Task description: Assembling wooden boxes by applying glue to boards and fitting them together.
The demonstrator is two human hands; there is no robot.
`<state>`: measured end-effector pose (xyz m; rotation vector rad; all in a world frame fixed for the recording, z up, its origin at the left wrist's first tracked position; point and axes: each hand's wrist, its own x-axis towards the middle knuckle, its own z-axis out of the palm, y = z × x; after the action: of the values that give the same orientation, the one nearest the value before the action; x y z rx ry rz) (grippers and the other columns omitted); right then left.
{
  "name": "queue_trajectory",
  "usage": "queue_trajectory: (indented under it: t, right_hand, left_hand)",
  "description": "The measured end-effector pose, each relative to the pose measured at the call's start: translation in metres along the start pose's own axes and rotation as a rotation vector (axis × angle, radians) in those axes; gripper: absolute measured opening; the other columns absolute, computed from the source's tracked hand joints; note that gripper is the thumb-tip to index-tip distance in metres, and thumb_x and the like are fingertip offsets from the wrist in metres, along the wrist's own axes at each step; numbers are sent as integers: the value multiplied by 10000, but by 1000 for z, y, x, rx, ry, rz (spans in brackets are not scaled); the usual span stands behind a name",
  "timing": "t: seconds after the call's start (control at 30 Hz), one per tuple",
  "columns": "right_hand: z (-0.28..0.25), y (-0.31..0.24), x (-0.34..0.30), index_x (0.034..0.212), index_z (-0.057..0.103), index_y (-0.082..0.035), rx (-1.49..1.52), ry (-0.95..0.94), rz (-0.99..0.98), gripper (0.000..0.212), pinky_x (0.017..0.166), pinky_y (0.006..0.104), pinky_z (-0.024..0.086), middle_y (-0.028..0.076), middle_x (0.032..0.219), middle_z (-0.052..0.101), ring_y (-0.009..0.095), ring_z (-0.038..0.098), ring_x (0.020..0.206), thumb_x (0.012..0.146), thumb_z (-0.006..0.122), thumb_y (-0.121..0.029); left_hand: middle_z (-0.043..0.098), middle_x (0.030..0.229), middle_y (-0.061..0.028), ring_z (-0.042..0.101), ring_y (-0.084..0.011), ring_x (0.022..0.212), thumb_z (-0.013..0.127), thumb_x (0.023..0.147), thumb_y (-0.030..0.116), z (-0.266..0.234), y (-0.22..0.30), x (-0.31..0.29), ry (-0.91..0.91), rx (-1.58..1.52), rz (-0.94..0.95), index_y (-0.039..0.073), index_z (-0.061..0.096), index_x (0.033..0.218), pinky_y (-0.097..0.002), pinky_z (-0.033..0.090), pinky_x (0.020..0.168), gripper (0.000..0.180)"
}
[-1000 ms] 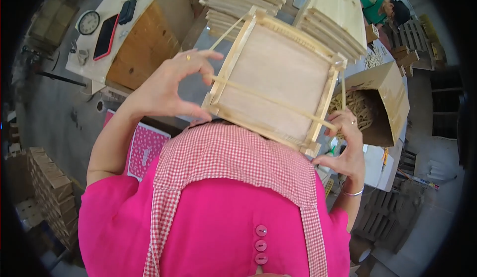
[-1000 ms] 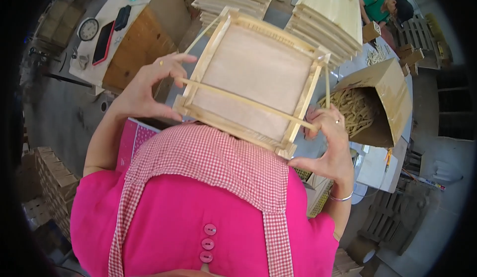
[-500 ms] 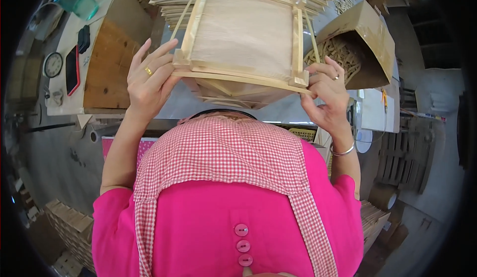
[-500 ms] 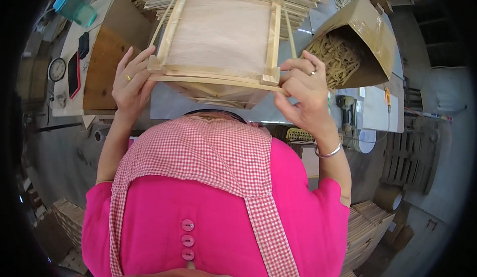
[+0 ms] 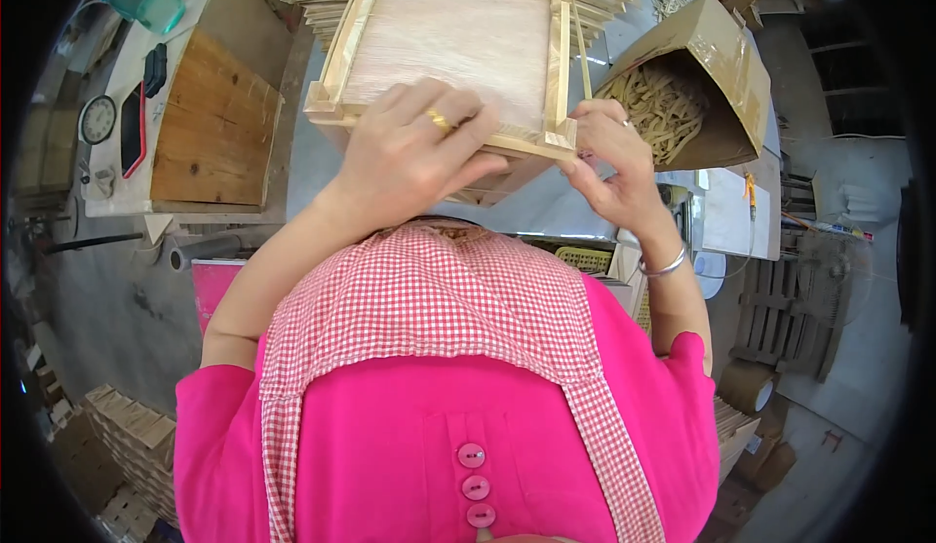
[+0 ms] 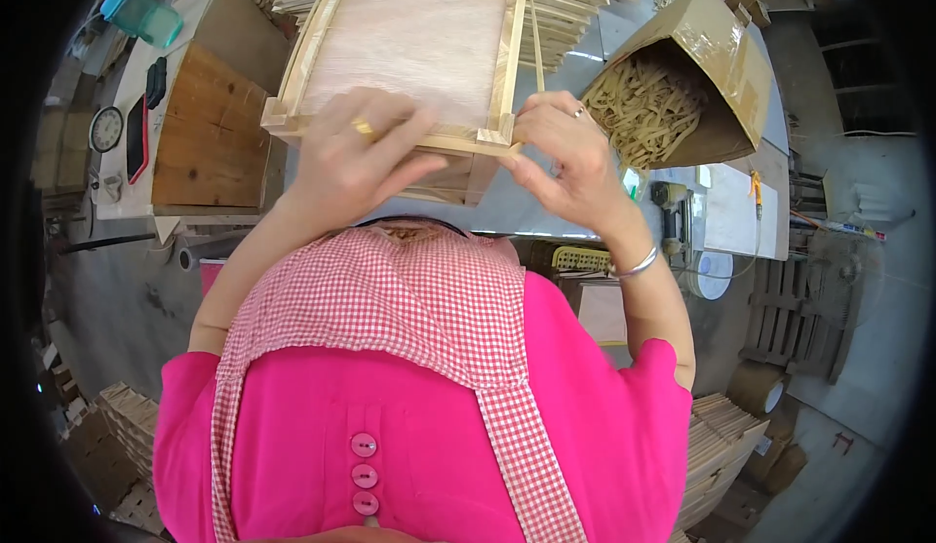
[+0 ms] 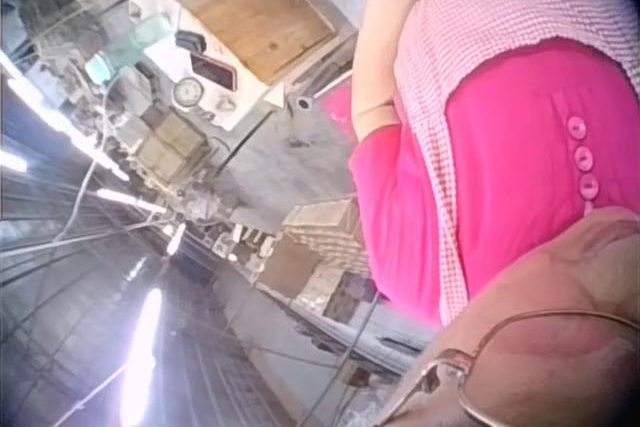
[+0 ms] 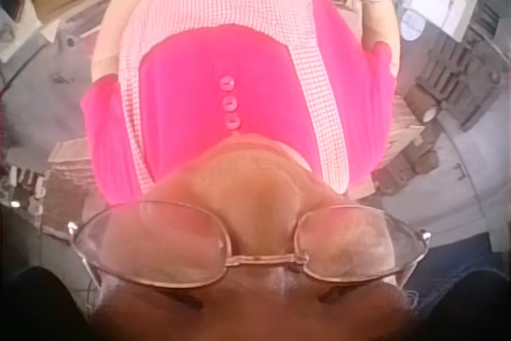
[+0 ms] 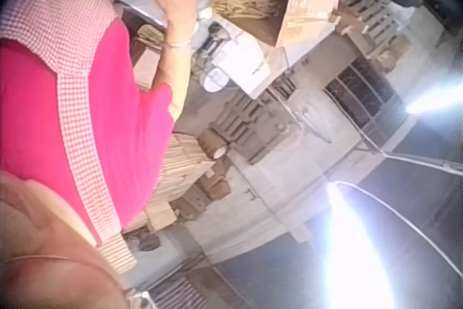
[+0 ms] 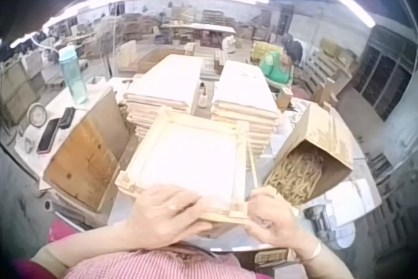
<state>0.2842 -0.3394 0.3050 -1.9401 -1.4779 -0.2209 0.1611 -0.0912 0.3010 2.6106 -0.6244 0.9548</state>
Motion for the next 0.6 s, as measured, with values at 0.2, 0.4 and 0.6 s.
queue_trajectory:
  t: [0.2, 0.4, 0.6]
  right_hand:
    - [-48, 68, -10, 773, 593, -3, -121, -70, 270, 235, 614, 391, 413, 125, 711, 484, 275, 475, 648, 946, 658, -147]
    - [-39, 37, 86, 789, 694, -49, -418, -214, 166, 360, 630, 468, 508, 186, 725, 646, 367, 660, 726, 958, 636, -362]
    - [2, -76, 91, 769, 665, -77, -571, -331, -52, 212, 669, 427, 501, 102, 752, 660, 297, 648, 744, 885, 677, -255]
  left_hand:
    - [615, 875, 10, 552, -191, 781, 813, 728, 340, 17, -5, -7, 123, 84, 22, 85, 730, 1047, -324, 472, 636, 417]
    - [617, 832, -2, 521, -196, 708, 853, 692, 287, 21, -1, -3, 181, 18, 3, 70, 748, 1039, -328, 435, 580, 423]
    - [572, 824, 13, 549, -195, 779, 796, 718, 335, 22, -8, -4, 127, 72, -52, 106, 723, 969, -327, 434, 630, 348]
